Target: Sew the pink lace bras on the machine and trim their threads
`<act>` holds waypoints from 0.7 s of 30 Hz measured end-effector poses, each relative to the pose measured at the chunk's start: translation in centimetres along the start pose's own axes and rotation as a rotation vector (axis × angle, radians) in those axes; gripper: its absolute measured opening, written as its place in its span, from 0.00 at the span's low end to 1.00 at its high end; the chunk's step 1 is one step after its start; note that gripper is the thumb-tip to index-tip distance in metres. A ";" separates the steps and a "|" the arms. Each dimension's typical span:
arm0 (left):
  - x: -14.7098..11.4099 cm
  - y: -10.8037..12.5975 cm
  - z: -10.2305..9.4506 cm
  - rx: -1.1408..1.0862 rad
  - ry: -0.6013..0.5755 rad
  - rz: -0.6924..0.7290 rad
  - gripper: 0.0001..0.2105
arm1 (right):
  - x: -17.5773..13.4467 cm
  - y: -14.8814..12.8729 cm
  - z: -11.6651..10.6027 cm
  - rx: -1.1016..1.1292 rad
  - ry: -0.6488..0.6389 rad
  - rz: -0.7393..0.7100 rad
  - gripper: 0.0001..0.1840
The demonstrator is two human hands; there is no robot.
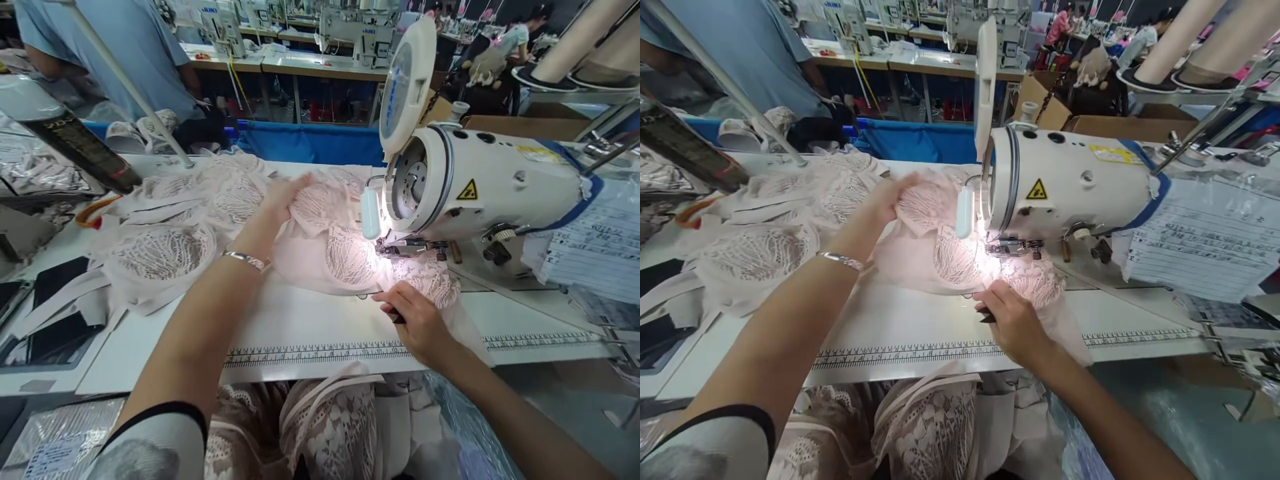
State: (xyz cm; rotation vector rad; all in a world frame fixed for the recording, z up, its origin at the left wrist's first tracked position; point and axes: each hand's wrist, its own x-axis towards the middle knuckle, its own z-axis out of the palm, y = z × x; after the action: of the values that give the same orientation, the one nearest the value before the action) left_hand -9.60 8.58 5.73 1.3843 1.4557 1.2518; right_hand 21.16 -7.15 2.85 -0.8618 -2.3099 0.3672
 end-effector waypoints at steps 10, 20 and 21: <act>-6.1 3.6 -6.1 -0.672 0.004 0.359 0.24 | 10.5 -4.3 6.3 1.641 -0.414 0.776 0.29; -5.5 2.3 -6.7 -0.580 0.060 0.364 0.28 | 16.9 -4.5 7.4 2.106 0.236 0.836 0.26; -5.5 2.4 -6.7 -0.584 0.057 0.361 0.28 | 17.1 -4.4 7.5 2.084 0.256 0.827 0.26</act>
State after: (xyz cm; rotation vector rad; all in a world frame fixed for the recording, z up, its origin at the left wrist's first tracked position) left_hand -14.69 2.03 9.12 1.2318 0.7832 1.7795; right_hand 4.21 0.65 7.16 -0.4425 -0.2921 2.1350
